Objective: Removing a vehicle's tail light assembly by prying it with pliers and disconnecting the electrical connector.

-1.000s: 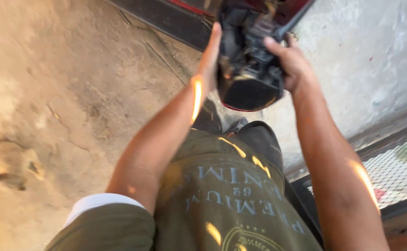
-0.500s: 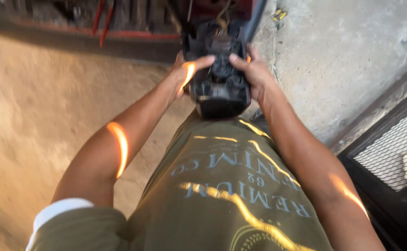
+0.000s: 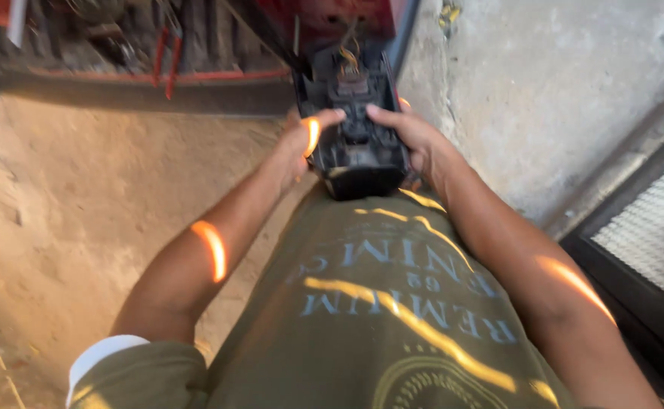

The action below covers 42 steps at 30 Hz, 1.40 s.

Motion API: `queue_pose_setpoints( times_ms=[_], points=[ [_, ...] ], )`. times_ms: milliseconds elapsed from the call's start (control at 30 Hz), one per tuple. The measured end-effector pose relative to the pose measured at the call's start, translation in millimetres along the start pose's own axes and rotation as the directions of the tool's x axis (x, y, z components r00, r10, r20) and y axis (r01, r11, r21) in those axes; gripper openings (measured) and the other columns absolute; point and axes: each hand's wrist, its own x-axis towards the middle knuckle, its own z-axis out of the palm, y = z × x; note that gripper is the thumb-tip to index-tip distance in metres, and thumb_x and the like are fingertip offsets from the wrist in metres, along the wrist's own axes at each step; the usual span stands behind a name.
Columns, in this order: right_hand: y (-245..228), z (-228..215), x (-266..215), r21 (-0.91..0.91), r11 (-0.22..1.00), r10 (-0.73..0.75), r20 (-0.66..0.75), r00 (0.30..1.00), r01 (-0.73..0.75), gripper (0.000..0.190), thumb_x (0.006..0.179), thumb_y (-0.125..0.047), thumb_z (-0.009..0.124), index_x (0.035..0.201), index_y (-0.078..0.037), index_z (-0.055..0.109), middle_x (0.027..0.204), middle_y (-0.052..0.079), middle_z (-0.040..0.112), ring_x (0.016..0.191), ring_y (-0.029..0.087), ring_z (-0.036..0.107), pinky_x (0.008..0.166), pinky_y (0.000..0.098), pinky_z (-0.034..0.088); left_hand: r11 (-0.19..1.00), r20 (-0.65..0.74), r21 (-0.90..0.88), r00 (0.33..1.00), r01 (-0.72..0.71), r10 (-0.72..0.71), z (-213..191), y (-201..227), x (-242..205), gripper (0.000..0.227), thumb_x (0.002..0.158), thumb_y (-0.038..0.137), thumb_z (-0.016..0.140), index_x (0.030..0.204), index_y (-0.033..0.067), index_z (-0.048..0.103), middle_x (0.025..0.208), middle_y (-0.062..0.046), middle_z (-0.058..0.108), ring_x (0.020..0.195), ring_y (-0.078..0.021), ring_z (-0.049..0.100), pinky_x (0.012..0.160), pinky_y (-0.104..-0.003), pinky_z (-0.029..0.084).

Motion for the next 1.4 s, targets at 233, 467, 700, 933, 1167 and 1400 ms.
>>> queue_pose_setpoints(
  times_ms=[233, 467, 700, 933, 1167, 1400],
  points=[
    [-9.7, -5.7, 12.6, -0.054, 0.997, 0.049, 0.010, 0.999, -0.049, 0.085, 0.071, -0.012, 0.093, 0.144, -0.018, 0.049, 0.116, 0.026, 0.070, 0.102, 0.044, 0.073, 0.084, 0.0640, 0.059, 0.998, -0.049, 0.050, 0.997, -0.049, 0.051, -3.0, 0.2, -4.4, 0.109, 0.054, 0.025, 0.102, 0.147, 0.0079, 0.047, 0.142, -0.021, 0.057, 0.134, -0.0425, 0.053, 0.106, -0.053, 0.051],
    [-25.0, -5.9, 17.9, -0.040, 0.995, 0.093, 0.013, 0.996, -0.093, 0.072, 0.075, -0.011, 0.090, 0.134, -0.017, 0.050, 0.111, 0.025, 0.072, 0.098, 0.042, 0.074, 0.082, 0.0634, 0.059, 0.996, -0.017, 0.029, 0.996, 0.090, -0.089, -7.3, 22.8, -23.7, 0.131, 0.050, 0.028, 0.102, 0.158, 0.0169, 0.029, 0.156, -0.019, 0.038, 0.137, -0.0481, 0.046, 0.095, -0.072, 0.049],
    [-36.4, 1.7, 5.8, -0.173, 0.979, 0.113, 0.019, 0.993, -0.108, 0.069, 0.072, -0.012, 0.092, 0.128, -0.017, 0.053, 0.108, 0.021, 0.073, 0.096, 0.038, 0.074, 0.080, 0.0597, 0.061, 0.971, 0.053, -0.084, 0.974, 0.225, -0.221, -9.2, 5.5, 11.9, 0.128, 0.057, 0.014, 0.100, 0.159, 0.0194, 0.024, 0.155, -0.026, 0.032, 0.123, -0.0611, 0.052, 0.079, -0.079, 0.049],
    [-40.4, 2.9, 2.0, -0.200, 0.978, 0.062, 0.022, 0.998, -0.056, 0.069, 0.068, -0.004, 0.092, 0.127, -0.009, 0.056, 0.107, 0.022, 0.071, 0.095, 0.043, 0.073, 0.077, 0.0617, 0.061, 0.996, -0.063, 0.063, 0.997, 0.059, -0.055, -10.7, -21.2, 56.2, 0.110, 0.052, 0.019, 0.104, 0.144, 0.0059, 0.045, 0.143, -0.024, 0.053, 0.127, -0.0518, 0.055, 0.082, -0.066, 0.060],
    [-43.8, 2.1, 5.4, -0.169, 0.982, 0.092, 0.020, 0.996, -0.088, 0.066, 0.073, -0.012, 0.091, 0.129, -0.012, 0.056, 0.110, 0.020, 0.070, 0.099, 0.044, 0.072, 0.078, 0.0622, 0.060, 0.990, 0.005, -0.009, 0.990, 0.141, -0.141, -15.5, 20.7, 11.3, 0.107, 0.054, 0.015, 0.100, 0.145, 0.0082, 0.044, 0.139, -0.027, 0.052, 0.116, -0.0581, 0.059, 0.073, -0.075, 0.054],
    [-49.8, 7.5, 0.0, -0.192, 0.979, 0.081, 0.038, 0.996, -0.072, 0.069, 0.071, -0.008, 0.091, 0.130, -0.014, 0.056, 0.112, 0.017, 0.070, 0.100, 0.042, 0.072, 0.079, 0.0602, 0.061, 0.991, -0.028, 0.097, 0.996, 0.088, -0.085, -22.8, -18.9, 64.1, 0.117, 0.055, 0.024, 0.100, 0.152, 0.0039, 0.038, 0.148, -0.026, 0.045, 0.130, -0.0528, 0.052, 0.084, -0.066, 0.058]
  ],
)
